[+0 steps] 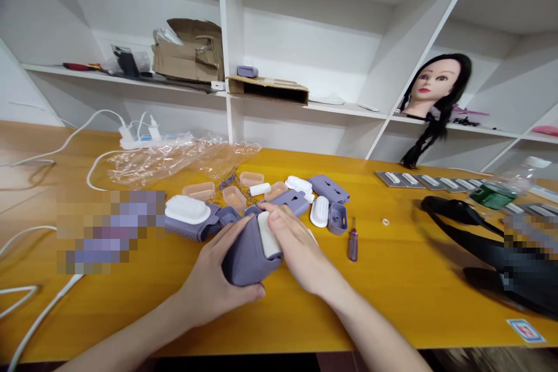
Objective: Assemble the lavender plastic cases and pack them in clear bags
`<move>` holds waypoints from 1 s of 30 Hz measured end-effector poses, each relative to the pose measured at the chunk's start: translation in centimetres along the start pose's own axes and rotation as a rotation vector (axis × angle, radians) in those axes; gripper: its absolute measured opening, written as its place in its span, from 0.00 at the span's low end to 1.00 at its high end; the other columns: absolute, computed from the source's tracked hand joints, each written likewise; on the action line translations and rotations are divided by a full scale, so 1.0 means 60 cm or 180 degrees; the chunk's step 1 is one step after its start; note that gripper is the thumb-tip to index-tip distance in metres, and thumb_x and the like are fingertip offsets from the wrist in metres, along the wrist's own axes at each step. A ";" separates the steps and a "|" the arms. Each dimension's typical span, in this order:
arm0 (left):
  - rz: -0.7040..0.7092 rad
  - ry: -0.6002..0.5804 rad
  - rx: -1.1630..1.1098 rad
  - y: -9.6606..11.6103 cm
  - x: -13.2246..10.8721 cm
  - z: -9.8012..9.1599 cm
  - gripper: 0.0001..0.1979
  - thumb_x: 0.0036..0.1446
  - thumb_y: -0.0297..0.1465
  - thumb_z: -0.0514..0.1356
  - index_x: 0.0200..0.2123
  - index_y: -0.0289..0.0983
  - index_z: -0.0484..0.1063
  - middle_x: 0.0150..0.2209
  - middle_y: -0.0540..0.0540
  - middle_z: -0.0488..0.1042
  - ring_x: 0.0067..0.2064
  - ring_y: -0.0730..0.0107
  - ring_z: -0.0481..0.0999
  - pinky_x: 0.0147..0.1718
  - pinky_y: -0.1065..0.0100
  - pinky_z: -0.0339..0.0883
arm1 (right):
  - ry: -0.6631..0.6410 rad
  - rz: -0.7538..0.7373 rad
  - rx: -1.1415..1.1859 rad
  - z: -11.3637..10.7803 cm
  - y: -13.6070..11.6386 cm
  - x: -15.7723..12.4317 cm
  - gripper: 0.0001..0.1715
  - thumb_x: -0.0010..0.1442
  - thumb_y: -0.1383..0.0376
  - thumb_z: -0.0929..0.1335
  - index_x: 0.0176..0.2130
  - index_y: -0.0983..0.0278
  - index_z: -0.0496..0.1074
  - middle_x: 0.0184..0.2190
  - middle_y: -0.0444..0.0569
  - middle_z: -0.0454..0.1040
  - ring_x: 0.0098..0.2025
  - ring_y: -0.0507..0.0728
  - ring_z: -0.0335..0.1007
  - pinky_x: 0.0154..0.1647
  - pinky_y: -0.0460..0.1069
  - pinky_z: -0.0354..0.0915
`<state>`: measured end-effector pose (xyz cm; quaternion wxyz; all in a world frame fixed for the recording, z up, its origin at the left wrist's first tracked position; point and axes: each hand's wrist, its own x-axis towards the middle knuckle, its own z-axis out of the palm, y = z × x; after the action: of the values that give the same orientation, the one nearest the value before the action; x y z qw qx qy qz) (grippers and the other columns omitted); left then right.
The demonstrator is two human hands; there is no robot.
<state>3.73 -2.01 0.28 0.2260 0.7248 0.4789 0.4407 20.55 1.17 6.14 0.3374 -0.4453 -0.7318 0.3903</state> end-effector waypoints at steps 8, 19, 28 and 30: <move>0.0026 0.0098 -0.0292 -0.007 0.004 -0.005 0.45 0.33 0.36 0.70 0.57 0.39 0.59 0.57 0.39 0.66 0.57 0.51 0.66 0.57 0.49 0.57 | -0.0097 -0.0022 -0.0138 0.005 -0.004 -0.010 0.26 0.63 0.49 0.57 0.57 0.54 0.64 0.62 0.45 0.59 0.66 0.60 0.45 0.65 0.62 0.39; -0.0090 0.0221 -0.0879 -0.009 0.006 -0.010 0.42 0.33 0.32 0.70 0.55 0.41 0.63 0.54 0.42 0.69 0.55 0.49 0.67 0.54 0.52 0.60 | -0.0168 -0.0177 -0.0196 -0.009 -0.011 -0.005 0.32 0.64 0.46 0.52 0.62 0.54 0.56 0.58 0.51 0.64 0.57 0.59 0.62 0.56 0.59 0.59; -0.2515 0.0852 -0.3968 -0.005 0.027 -0.047 0.22 0.49 0.41 0.60 0.43 0.32 0.73 0.31 0.41 0.79 0.28 0.60 0.77 0.27 0.63 0.71 | 0.0379 -0.0375 -0.0887 -0.034 0.018 0.055 0.22 0.64 0.56 0.58 0.48 0.63 0.70 0.42 0.51 0.74 0.36 0.55 0.70 0.39 0.51 0.64; -0.2413 0.0851 -0.4340 -0.007 0.031 -0.049 0.25 0.51 0.42 0.58 0.48 0.31 0.71 0.35 0.39 0.79 0.31 0.56 0.78 0.31 0.60 0.72 | 0.0262 -0.0601 -0.1618 -0.027 0.030 0.070 0.16 0.64 0.61 0.59 0.44 0.62 0.72 0.42 0.49 0.75 0.41 0.56 0.70 0.41 0.50 0.62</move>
<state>1.31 -0.46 2.24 0.6956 0.1548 0.3407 0.6133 21.03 5.96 5.94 0.2791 -0.4610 -0.8302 0.1425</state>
